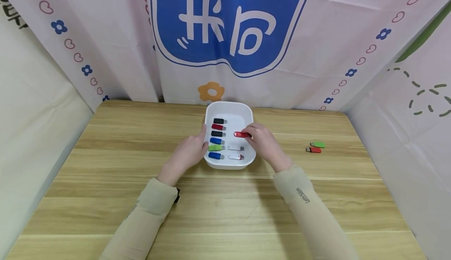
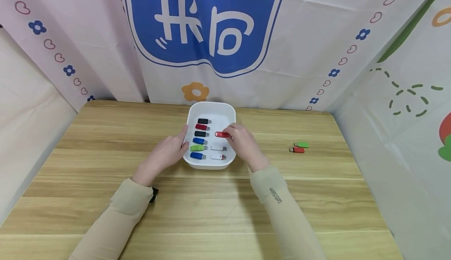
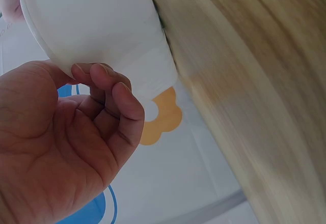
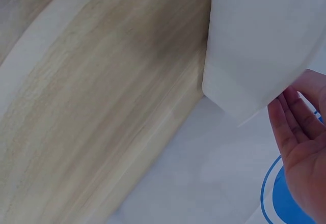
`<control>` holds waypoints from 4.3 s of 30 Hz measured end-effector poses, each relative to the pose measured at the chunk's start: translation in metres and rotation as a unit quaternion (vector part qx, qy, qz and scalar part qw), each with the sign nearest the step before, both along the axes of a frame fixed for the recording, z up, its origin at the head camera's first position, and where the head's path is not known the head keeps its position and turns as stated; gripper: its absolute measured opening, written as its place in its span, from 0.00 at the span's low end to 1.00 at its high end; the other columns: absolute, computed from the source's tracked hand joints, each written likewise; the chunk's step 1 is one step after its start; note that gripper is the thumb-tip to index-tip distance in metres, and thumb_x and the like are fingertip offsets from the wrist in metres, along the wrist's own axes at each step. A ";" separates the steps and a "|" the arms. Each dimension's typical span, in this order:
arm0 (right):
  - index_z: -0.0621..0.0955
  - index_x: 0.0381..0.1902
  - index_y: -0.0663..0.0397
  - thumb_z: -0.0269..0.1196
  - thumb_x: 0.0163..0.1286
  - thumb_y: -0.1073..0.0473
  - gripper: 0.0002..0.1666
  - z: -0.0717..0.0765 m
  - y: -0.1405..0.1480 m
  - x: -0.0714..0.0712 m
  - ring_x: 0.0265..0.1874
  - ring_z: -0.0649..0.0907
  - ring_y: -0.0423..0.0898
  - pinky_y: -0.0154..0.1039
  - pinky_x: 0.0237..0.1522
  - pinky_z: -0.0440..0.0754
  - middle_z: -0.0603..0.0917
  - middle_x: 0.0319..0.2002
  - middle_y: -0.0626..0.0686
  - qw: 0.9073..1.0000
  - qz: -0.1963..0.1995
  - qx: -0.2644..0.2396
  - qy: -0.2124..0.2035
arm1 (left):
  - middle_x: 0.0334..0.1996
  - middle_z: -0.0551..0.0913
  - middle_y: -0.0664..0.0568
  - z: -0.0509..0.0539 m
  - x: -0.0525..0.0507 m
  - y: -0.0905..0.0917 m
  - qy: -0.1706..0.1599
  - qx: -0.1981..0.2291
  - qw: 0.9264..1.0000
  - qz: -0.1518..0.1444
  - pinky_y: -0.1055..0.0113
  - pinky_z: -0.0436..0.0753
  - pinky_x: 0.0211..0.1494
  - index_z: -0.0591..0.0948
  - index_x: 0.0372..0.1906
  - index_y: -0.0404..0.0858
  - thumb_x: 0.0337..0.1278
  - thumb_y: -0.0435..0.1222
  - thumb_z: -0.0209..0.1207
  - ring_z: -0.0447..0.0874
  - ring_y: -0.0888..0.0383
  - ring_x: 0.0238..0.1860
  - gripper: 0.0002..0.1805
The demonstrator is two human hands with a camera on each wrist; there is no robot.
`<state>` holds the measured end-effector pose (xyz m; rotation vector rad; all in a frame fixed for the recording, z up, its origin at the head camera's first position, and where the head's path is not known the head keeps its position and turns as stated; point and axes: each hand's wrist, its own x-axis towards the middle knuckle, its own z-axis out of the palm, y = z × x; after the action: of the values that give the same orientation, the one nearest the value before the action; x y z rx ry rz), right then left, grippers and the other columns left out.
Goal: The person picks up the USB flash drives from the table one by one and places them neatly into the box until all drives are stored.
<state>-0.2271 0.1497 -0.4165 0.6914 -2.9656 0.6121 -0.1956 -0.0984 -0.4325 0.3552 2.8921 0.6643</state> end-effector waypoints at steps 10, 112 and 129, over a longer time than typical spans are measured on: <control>0.86 0.50 0.56 0.67 0.66 0.66 0.14 0.000 -0.007 -0.007 0.49 0.84 0.51 0.45 0.58 0.83 0.86 0.48 0.55 0.999 0.025 0.022 0.004 | 0.18 0.74 0.49 0.001 0.000 0.001 -0.006 0.001 1.000 0.004 0.70 0.71 0.18 0.48 0.80 0.34 0.75 0.40 0.51 0.70 0.58 0.13 0.39; 0.85 0.50 0.58 0.63 0.69 0.66 0.13 -0.012 -0.029 -0.027 0.47 0.86 0.51 0.41 0.52 0.86 0.86 0.47 0.57 0.987 0.049 0.151 0.034 | 0.18 0.74 0.50 0.003 0.000 0.001 -0.005 0.007 1.000 0.003 0.70 0.71 0.18 0.49 0.80 0.33 0.74 0.40 0.52 0.70 0.58 0.13 0.38; 0.86 0.43 0.63 0.64 0.65 0.68 0.09 0.007 0.018 -0.005 0.45 0.85 0.55 0.49 0.47 0.86 0.87 0.44 0.59 0.988 0.041 0.020 0.151 | 0.17 0.74 0.50 0.003 0.002 -0.001 0.000 0.002 1.000 0.003 0.70 0.71 0.18 0.50 0.79 0.33 0.74 0.40 0.52 0.69 0.58 0.12 0.38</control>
<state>-0.2323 0.1680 -0.4098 0.8296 -2.6879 0.4093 -0.1941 -0.0992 -0.4294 0.3466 2.8927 0.6723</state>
